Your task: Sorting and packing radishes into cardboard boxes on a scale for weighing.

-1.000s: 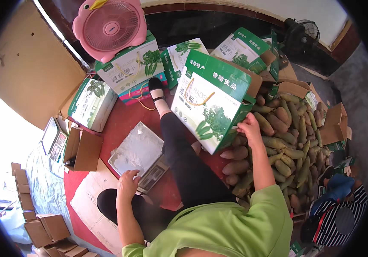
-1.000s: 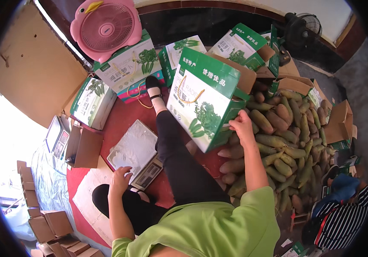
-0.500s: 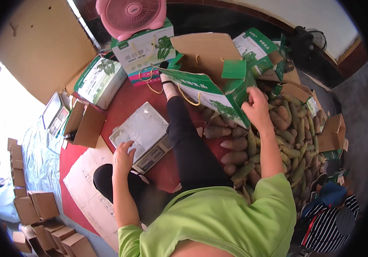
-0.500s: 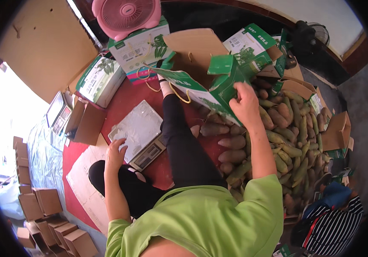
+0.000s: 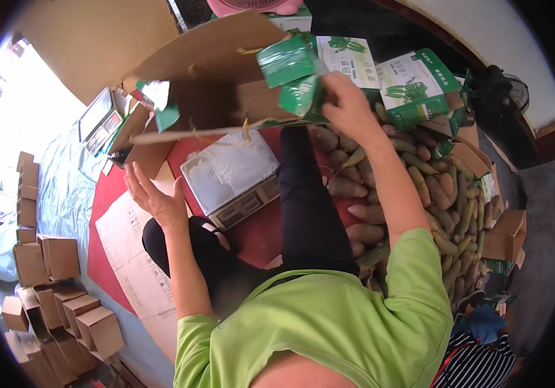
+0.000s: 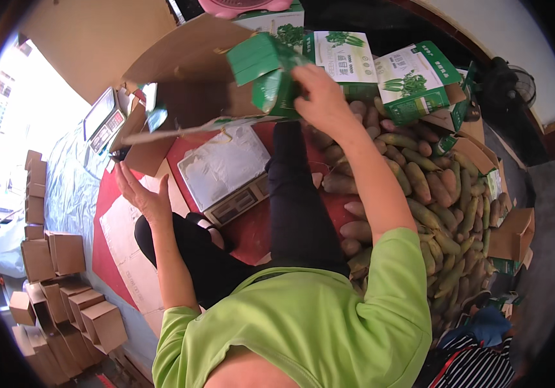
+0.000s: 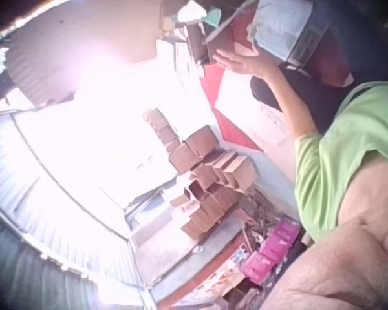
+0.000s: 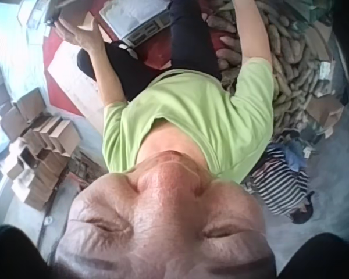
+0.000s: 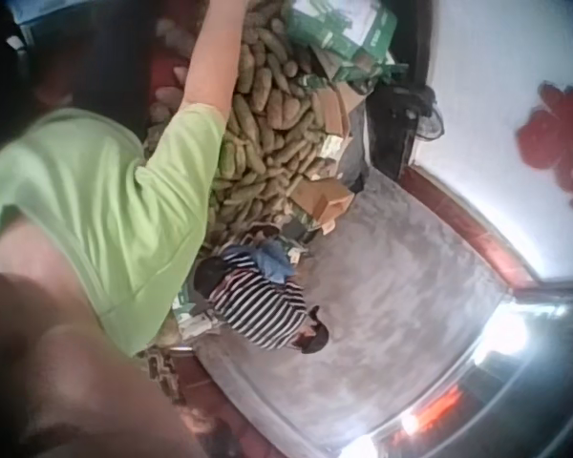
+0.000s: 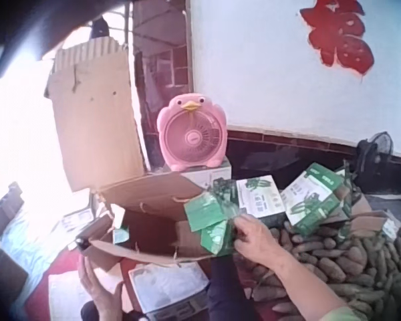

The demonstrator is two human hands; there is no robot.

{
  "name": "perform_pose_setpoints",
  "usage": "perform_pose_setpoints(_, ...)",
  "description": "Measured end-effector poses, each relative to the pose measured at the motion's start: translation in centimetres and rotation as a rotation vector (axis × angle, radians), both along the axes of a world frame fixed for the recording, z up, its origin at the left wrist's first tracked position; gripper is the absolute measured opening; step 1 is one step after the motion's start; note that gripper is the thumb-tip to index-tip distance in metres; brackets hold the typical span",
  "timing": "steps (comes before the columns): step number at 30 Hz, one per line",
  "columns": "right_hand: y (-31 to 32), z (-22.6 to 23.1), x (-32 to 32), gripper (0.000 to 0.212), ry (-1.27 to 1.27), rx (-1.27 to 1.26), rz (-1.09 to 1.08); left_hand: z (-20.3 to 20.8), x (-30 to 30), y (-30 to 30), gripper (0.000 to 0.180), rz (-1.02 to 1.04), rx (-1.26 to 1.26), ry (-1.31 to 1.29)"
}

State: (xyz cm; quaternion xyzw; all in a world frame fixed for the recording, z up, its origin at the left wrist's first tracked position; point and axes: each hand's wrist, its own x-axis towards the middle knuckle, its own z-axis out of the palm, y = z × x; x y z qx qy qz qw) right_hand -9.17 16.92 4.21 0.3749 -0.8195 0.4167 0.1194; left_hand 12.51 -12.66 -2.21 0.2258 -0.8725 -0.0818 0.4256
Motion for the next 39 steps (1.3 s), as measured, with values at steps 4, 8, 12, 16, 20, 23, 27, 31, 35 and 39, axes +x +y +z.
perform_pose_setpoints(4, -5.3, -3.6, -1.8, 0.024, -0.048, -0.050, 0.155, 0.3, 1.0, -0.6, 0.086, 0.235, -0.114, -0.145)
perform_pose_setpoints(8, -8.5, -9.7, -4.0, 0.029, -0.177, -0.082, 0.182, -0.5, 3.0, -1.8, 0.026, -0.002, -0.088, -0.125)
perform_pose_setpoints(12, -10.6, -13.9, -3.6, 0.030, -0.313, -0.189, 0.194, -0.3, 3.4, -1.1, 0.016, -0.026, -0.181, -0.096)
perform_pose_setpoints(16, -10.2, -17.1, -4.0, 0.031, -0.366, -0.179, 0.139, -0.5, 2.9, -0.5, 0.012, -0.094, -0.146, -0.164)
perform_pose_setpoints(20, -7.9, -16.3, -2.6, 0.033, -0.795, -0.242, 0.104, -0.8, 1.9, 0.4, 0.009, -0.152, -0.071, -0.315)
perform_pose_setpoints(23, -5.0, -16.7, -1.9, 0.029, -0.787, -0.249, -0.016, -0.8, 0.6, 0.3, 0.007, -0.139, -0.087, -0.319)
perform_pose_setpoints(27, 0.7, -19.1, 0.6, 0.023, -0.806, -0.367, -0.181, -0.4, 0.3, 0.4, 0.045, -0.040, -0.038, -0.519)
perform_pose_setpoints(31, 7.9, -27.2, 5.1, 0.019, -0.711, -0.207, -0.387, -0.9, 0.6, -0.4, 0.023, -0.059, -0.104, -0.579)
perform_pose_setpoints(35, 12.9, -31.0, 13.0, 0.016, -0.708, 0.283, -0.423, -1.0, 0.7, 0.0, 0.012, -0.066, -0.074, -0.538)
perform_pose_setpoints(39, 15.2, -32.9, 18.9, 0.015, -0.897, 0.548, -0.450, -0.9, 0.7, 0.8, 0.010, -0.122, -0.093, -0.470)
